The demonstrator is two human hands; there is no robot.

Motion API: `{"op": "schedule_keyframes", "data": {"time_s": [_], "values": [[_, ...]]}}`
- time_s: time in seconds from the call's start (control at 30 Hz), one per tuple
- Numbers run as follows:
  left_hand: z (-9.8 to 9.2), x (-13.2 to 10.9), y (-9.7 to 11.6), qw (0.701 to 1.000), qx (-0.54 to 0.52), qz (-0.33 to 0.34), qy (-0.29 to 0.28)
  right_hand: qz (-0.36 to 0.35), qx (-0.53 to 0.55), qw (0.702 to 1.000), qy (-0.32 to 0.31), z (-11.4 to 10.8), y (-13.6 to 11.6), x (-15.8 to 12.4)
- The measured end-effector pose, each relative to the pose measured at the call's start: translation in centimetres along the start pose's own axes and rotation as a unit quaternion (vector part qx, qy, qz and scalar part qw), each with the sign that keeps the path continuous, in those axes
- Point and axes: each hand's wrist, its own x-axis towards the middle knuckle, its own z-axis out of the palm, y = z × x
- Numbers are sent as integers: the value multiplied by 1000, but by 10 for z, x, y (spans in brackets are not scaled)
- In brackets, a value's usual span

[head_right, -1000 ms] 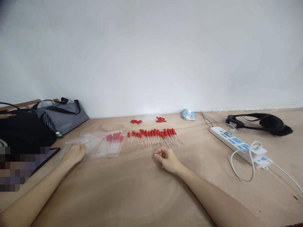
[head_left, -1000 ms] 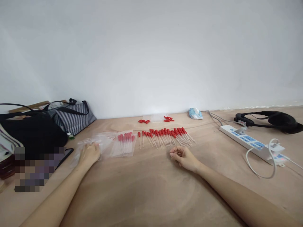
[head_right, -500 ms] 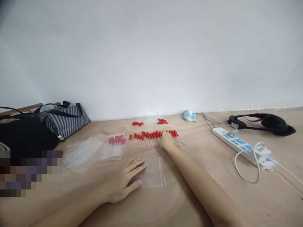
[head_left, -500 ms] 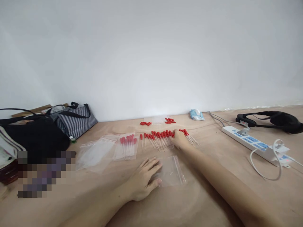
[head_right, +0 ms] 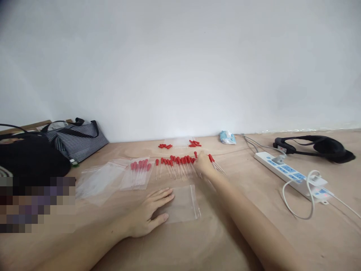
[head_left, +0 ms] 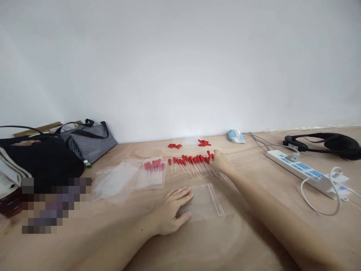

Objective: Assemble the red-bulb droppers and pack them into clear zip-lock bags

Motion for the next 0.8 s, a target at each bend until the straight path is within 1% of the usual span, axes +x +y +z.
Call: {"op": "schedule_keyframes", "data": {"time_s": [0.07, 0.1, 0.13, 0.2, 0.3, 0.43, 0.67, 0.73, 0.8], "values": [[2, 0, -5, 1000, -5, 9, 12, -22, 60, 998, 6, -7, 11, -11], [3, 0, -7, 1000, -6, 11, 19, -37, 120, 992, 4, -9, 17, -18], [5, -1, -9, 1000, -6, 11, 25, -49, 196, 979, 1, -9, 23, -26], [7, -1, -11, 999, -6, 11, 34, -57, 334, 941, -24, -5, 33, -45], [8, -1, -11, 999, -4, 8, 36, -44, 449, 892, -43, 3, 40, -69], [10, 0, -11, 999, 0, 9, 39, -28, 512, 857, -52, 8, 36, -83], [14, 1, -15, 998, -5, 7, 56, -19, 564, 819, -103, 16, 33, -90], [13, 1, -13, 998, -15, -5, 58, -21, 565, 816, -119, 16, 34, -92], [12, 0, -11, 998, -26, -16, 60, -28, 538, 830, -146, 14, 37, -92]]}}
